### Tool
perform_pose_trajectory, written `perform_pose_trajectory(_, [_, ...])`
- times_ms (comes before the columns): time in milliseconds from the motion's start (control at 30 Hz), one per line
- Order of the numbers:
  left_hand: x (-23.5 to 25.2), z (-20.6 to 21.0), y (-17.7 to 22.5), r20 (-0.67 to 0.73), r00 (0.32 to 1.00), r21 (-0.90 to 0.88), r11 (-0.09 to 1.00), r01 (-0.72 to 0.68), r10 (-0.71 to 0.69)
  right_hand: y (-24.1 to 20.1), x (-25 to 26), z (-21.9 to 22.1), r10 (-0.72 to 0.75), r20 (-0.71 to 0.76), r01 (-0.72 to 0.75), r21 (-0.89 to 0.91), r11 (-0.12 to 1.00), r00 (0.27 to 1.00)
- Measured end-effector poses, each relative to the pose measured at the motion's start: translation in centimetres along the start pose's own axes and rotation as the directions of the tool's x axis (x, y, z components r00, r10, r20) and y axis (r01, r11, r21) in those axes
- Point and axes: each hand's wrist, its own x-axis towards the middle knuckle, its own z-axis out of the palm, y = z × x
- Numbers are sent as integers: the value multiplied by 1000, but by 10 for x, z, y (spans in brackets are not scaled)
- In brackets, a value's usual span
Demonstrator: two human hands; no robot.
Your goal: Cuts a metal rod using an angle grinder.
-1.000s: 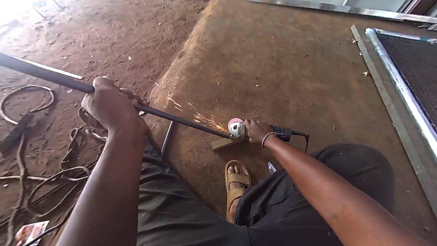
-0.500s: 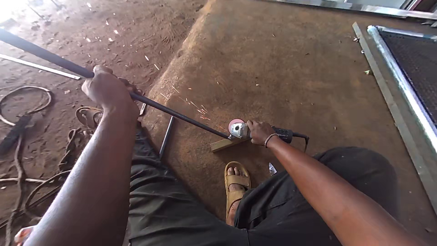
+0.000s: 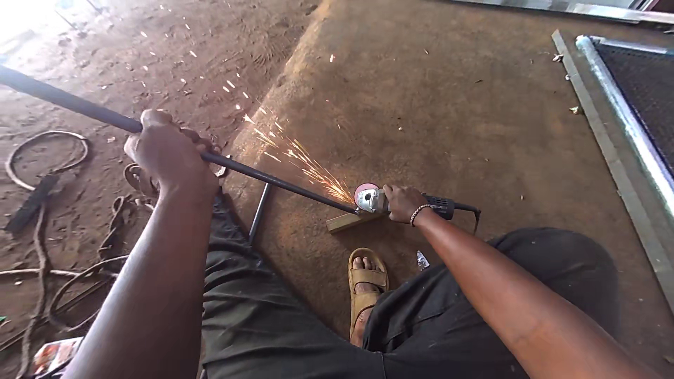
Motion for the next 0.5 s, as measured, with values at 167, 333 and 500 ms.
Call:
perform_pose_trajectory(167, [-46,-7,16,51,997,-63,996,-60,64,-14,-2,-13,8,50,-7,-26,1000,999])
perform_pose_trajectory(333, [-109,-13,27,116,977,-165,973,-160,180,-27,-4,-22,54,69,-52,-30,998,996])
perform_pose_trajectory(500, [-171,-22,27,247,908,-202,934,-293,338,-38,-9,-30,105,87,-104,-13,994,991])
